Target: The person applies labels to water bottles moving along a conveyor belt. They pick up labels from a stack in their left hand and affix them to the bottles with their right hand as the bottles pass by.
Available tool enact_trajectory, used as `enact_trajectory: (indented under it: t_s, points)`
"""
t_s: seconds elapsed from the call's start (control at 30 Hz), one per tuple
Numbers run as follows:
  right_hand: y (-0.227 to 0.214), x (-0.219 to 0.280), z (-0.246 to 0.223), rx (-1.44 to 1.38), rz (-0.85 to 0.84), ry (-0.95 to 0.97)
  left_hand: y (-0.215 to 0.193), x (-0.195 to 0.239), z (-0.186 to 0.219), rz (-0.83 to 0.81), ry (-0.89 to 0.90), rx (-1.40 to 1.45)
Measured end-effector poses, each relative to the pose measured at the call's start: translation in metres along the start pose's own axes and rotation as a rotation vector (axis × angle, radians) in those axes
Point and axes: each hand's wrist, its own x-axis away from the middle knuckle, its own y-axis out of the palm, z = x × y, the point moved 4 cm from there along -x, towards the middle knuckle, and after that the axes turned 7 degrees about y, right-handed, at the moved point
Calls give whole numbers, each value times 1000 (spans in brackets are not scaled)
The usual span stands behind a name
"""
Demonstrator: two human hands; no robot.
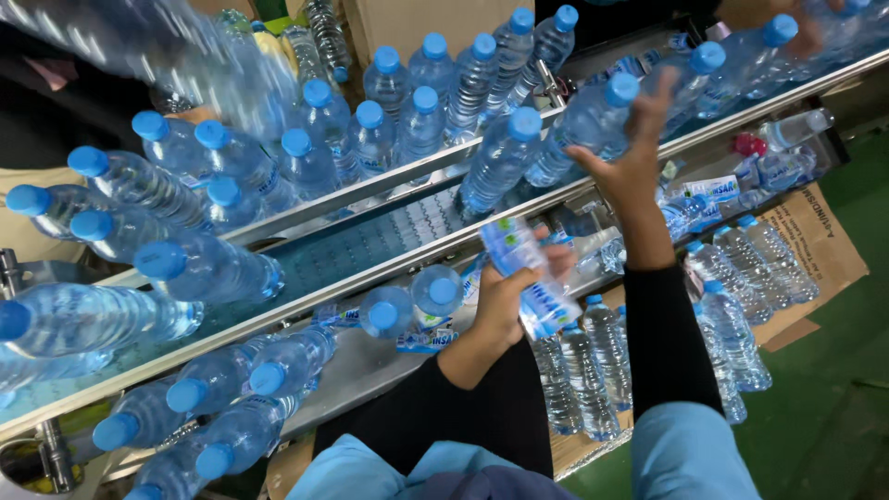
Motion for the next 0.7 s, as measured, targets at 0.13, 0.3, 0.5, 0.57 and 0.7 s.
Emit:
enact_trajectory:
  t_s: [0.13, 0.3, 0.5, 0.57, 0.7]
  points:
    - [-41, 42, -42, -107, 193, -230, -6, -16, -10, 35, 94, -93]
    - [-38, 89, -32, -279, -267, 157, -15, -28, -19, 431, 243, -289]
    - [-39, 65, -31, -300, -369, 216, -12, -31, -46, 446, 237, -315]
    - [-31, 71, -47, -256, -388, 155, -3, -32, -31, 436, 244, -345]
    - [-17, 105, 9, -986, -141, 288, -26, -27, -47, 375, 140, -271]
